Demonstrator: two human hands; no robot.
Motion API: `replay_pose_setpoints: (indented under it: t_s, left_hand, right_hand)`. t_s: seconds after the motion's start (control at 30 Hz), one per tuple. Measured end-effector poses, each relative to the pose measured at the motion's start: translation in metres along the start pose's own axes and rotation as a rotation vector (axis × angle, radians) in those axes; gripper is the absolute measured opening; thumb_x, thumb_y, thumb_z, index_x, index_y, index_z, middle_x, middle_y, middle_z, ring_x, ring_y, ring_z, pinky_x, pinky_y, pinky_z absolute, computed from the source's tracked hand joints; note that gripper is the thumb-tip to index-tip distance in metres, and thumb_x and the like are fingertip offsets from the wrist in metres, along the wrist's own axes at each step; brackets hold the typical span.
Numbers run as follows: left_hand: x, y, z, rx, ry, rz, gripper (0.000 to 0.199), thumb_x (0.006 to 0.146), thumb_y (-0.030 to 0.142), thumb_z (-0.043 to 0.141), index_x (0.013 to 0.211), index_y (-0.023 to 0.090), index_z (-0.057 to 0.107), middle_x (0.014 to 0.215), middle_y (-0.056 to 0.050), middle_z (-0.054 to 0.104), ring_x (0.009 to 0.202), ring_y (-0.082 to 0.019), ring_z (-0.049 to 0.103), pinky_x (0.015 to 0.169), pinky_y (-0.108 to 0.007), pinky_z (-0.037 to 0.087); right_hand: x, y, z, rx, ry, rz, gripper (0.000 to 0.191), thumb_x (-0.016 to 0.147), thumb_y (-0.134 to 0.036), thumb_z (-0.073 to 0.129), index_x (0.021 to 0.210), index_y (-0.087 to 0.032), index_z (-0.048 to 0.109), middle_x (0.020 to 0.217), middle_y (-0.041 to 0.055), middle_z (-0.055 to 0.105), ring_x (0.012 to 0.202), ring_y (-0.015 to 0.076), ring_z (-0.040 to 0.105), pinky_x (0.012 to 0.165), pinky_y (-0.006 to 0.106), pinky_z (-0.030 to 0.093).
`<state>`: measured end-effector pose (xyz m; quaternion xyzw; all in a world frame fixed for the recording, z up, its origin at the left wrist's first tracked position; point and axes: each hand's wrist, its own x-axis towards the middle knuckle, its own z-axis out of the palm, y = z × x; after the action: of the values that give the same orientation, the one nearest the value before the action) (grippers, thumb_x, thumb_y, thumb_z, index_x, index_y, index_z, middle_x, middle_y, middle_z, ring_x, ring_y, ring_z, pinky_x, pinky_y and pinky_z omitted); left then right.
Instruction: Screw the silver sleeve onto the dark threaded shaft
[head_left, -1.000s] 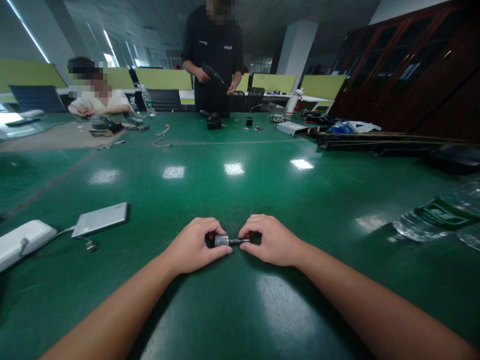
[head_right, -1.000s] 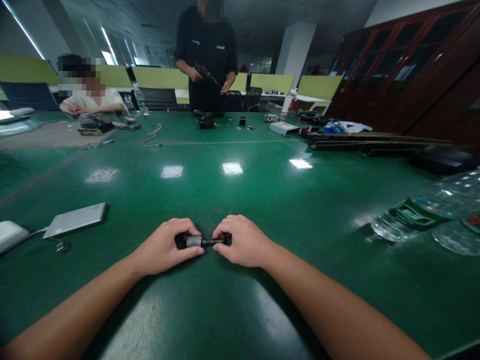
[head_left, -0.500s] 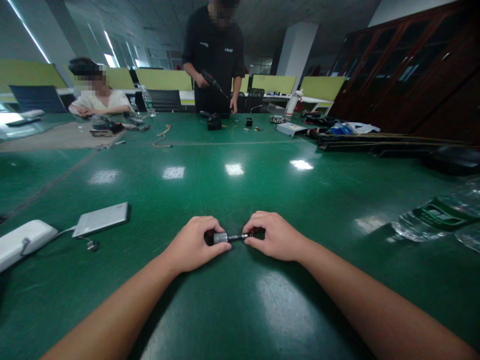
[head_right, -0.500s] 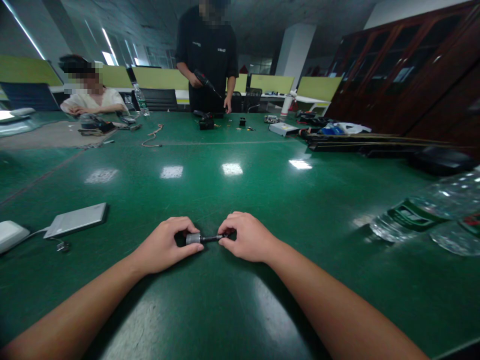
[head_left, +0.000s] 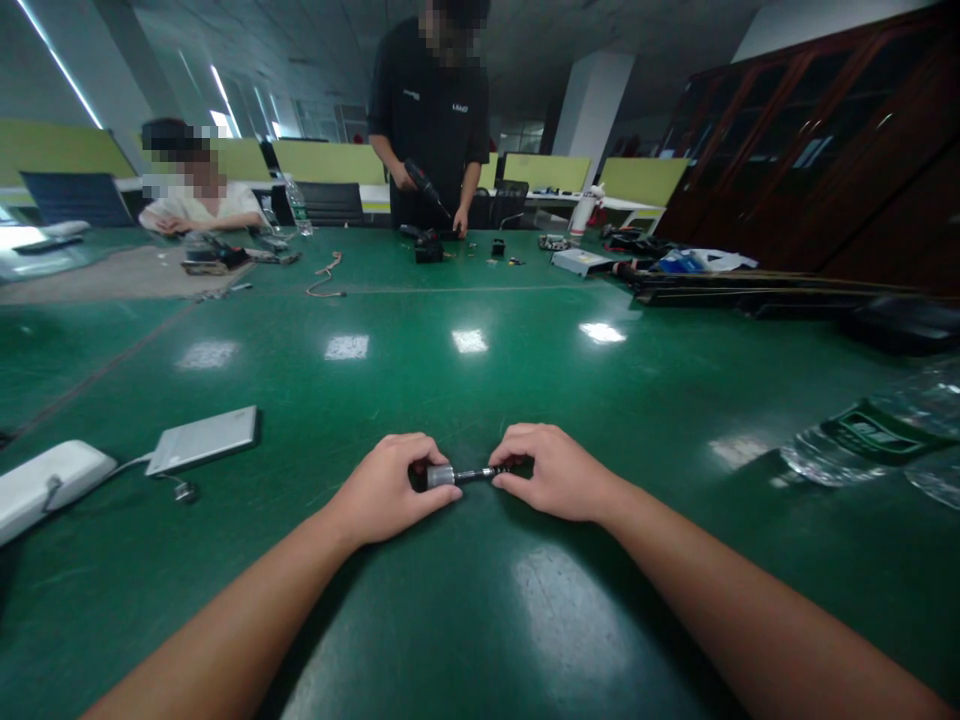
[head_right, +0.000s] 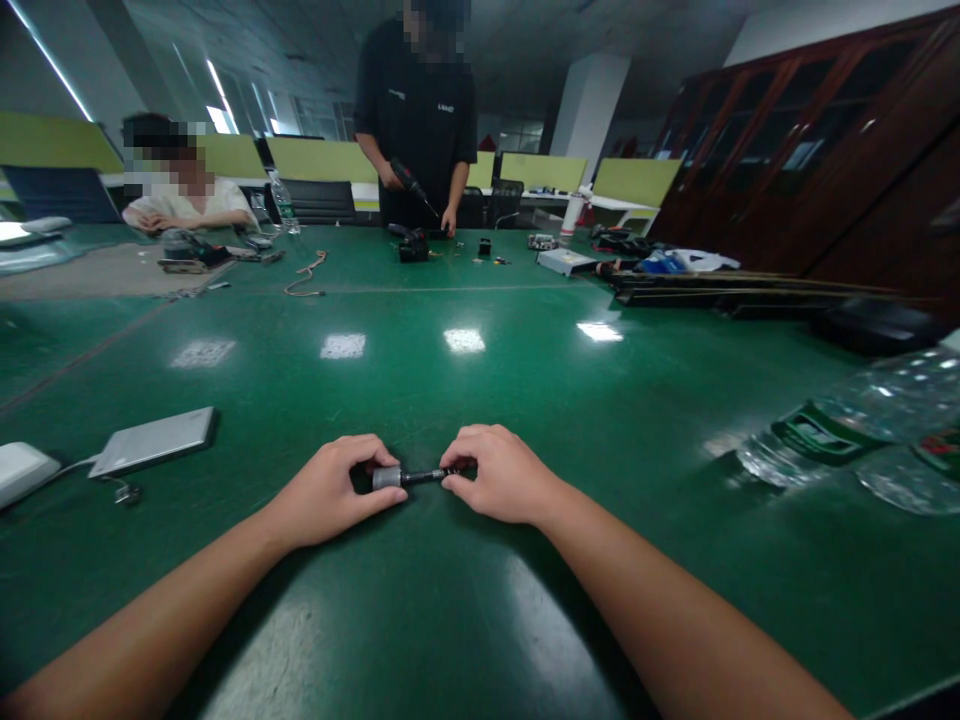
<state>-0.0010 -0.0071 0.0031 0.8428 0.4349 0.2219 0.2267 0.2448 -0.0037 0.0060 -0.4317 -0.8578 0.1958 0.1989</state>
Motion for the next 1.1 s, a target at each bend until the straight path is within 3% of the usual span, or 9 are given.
replay_pose_setpoints:
  t_s: [0.23, 0.4, 0.5, 0.77, 1.1]
  left_hand:
    - [0.001, -0.002, 0.001, -0.034, -0.013, 0.070, 0.027, 0.073, 0.036, 0.079, 0.090, 0.019, 0.067, 0.085, -0.002, 0.066, 0.079, -0.018, 0.060, 0.074, -0.029, 0.044]
    - [0.001, 0.002, -0.002, -0.073, -0.034, 0.079, 0.020, 0.082, 0.037, 0.071, 0.089, 0.018, 0.069, 0.080, -0.002, 0.066, 0.075, -0.016, 0.060, 0.072, -0.028, 0.044]
    - [0.002, 0.002, -0.002, -0.076, -0.039, 0.070, 0.020, 0.081, 0.035, 0.073, 0.090, 0.018, 0.068, 0.080, -0.001, 0.066, 0.075, -0.016, 0.060, 0.071, -0.027, 0.043]
    - [0.003, 0.001, 0.000, -0.052, -0.039, 0.056, 0.021, 0.075, 0.032, 0.077, 0.087, 0.019, 0.068, 0.081, -0.001, 0.067, 0.077, -0.017, 0.061, 0.071, -0.027, 0.043]
    - [0.004, 0.004, -0.001, -0.056, -0.045, 0.050, 0.019, 0.079, 0.034, 0.075, 0.085, 0.018, 0.067, 0.080, -0.001, 0.065, 0.076, -0.017, 0.059, 0.070, -0.027, 0.042]
  right_hand:
    - [0.000, -0.006, 0.013, 0.098, 0.028, -0.069, 0.019, 0.079, -0.017, 0.073, 0.097, -0.019, 0.072, 0.083, 0.0019, 0.069, 0.078, 0.0146, 0.061, 0.075, 0.028, 0.045]
    - [0.001, -0.011, 0.020, 0.107, 0.044, -0.098, 0.016, 0.085, -0.018, 0.067, 0.100, -0.020, 0.071, 0.086, 0.0023, 0.070, 0.080, 0.0151, 0.061, 0.077, 0.030, 0.044]
    - [0.001, -0.011, 0.021, 0.105, 0.043, -0.118, 0.016, 0.087, -0.019, 0.065, 0.102, -0.020, 0.070, 0.089, 0.0037, 0.072, 0.082, 0.0160, 0.062, 0.078, 0.031, 0.044]
    - [0.001, -0.012, 0.023, 0.088, 0.035, -0.146, 0.015, 0.086, -0.020, 0.067, 0.100, -0.019, 0.072, 0.090, 0.0047, 0.072, 0.086, 0.0178, 0.063, 0.080, 0.032, 0.044]
    - [0.003, -0.012, 0.026, 0.088, 0.055, -0.163, 0.014, 0.084, -0.020, 0.067, 0.097, -0.020, 0.072, 0.088, 0.0045, 0.072, 0.085, 0.0178, 0.063, 0.080, 0.032, 0.045]
